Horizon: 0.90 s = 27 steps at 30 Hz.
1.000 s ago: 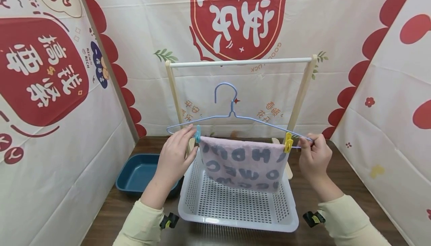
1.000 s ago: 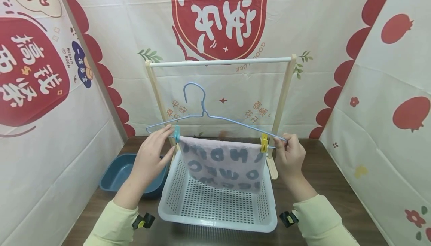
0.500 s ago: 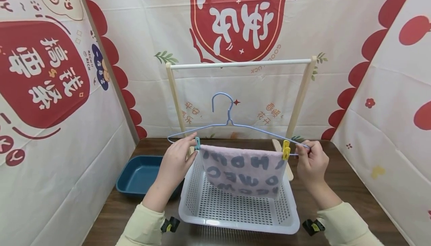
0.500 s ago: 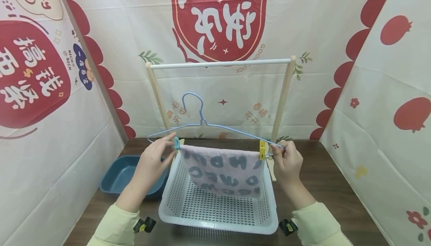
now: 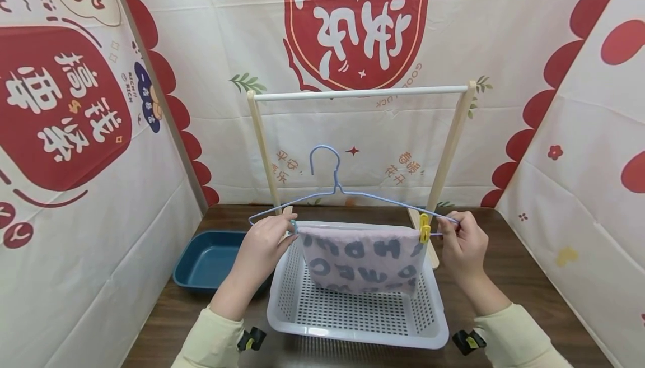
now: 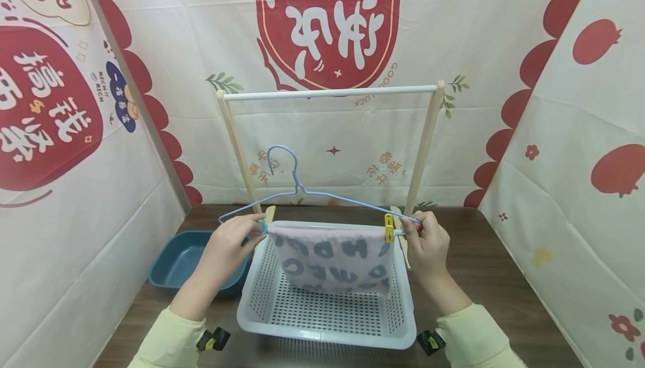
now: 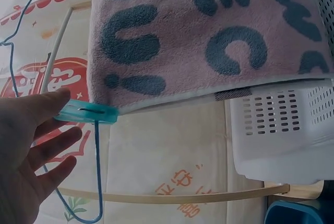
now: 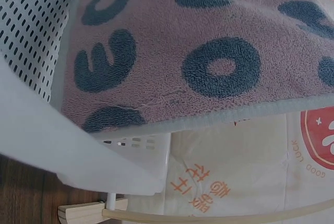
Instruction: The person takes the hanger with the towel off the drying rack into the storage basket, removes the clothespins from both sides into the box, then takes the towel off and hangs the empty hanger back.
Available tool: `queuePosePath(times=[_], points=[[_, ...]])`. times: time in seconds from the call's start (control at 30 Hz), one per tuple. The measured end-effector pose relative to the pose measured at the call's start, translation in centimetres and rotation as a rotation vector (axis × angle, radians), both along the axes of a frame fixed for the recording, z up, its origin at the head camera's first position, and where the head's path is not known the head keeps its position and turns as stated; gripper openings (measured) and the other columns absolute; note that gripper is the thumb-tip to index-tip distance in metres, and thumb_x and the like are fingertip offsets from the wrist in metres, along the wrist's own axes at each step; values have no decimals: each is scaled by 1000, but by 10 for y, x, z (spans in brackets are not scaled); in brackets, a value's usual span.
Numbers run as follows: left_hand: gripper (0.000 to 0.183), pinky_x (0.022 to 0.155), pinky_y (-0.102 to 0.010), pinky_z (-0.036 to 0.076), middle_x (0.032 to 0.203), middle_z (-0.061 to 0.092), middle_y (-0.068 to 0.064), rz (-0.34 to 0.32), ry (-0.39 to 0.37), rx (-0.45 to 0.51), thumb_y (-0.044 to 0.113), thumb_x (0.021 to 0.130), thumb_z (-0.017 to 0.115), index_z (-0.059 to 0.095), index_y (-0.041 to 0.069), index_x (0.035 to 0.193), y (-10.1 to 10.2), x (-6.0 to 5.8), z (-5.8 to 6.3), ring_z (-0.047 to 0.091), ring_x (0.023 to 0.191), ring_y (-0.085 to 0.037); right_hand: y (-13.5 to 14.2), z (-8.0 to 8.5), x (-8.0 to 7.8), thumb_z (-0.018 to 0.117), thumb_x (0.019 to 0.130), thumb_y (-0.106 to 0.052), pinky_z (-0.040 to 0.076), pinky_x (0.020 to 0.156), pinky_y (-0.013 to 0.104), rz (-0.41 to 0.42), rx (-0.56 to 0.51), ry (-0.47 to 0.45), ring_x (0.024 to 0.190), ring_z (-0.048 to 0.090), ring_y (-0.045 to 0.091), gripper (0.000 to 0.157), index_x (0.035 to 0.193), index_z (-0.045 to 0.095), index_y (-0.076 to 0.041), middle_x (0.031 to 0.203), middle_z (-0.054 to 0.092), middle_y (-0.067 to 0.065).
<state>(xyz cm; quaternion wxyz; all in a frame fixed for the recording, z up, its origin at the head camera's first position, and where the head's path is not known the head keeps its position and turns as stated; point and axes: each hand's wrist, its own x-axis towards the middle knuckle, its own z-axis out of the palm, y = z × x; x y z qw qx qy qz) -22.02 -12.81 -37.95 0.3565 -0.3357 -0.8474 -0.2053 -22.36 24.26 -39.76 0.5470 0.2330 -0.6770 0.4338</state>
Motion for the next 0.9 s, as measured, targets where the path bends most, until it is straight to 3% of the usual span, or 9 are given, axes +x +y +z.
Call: queuePosePath(times=[0.27, 0.57, 0.9], points=[[30, 90, -40, 52, 114, 70, -4, 5, 2, -83, 12, 76, 84, 64, 10, 98, -5, 4, -1, 67, 100, -20, 4, -3, 1, 64, 95, -31, 40, 58, 6, -7, 25, -22, 61, 47, -4, 51, 71, 46, 10, 63, 52, 9], [53, 88, -39, 54, 113, 70, -7, 36, 39, -150, 14, 75, 85, 65, 7, 123, -11, 5, -6, 66, 100, -21, 6, -5, 3, 64, 95, -33, 38, 58, 7, -37, 27, -30, 62, 47, -5, 52, 72, 47, 10, 65, 53, 7], [44, 88, -41, 53, 108, 70, -8, 66, 74, -180, 15, 74, 85, 70, 5, 114, -16, 4, -7, 63, 101, -23, 7, -6, 4, 63, 95, -37, 38, 60, 7, -45, 49, -16, 63, 47, -4, 55, 71, 47, 9, 64, 53, 9]])
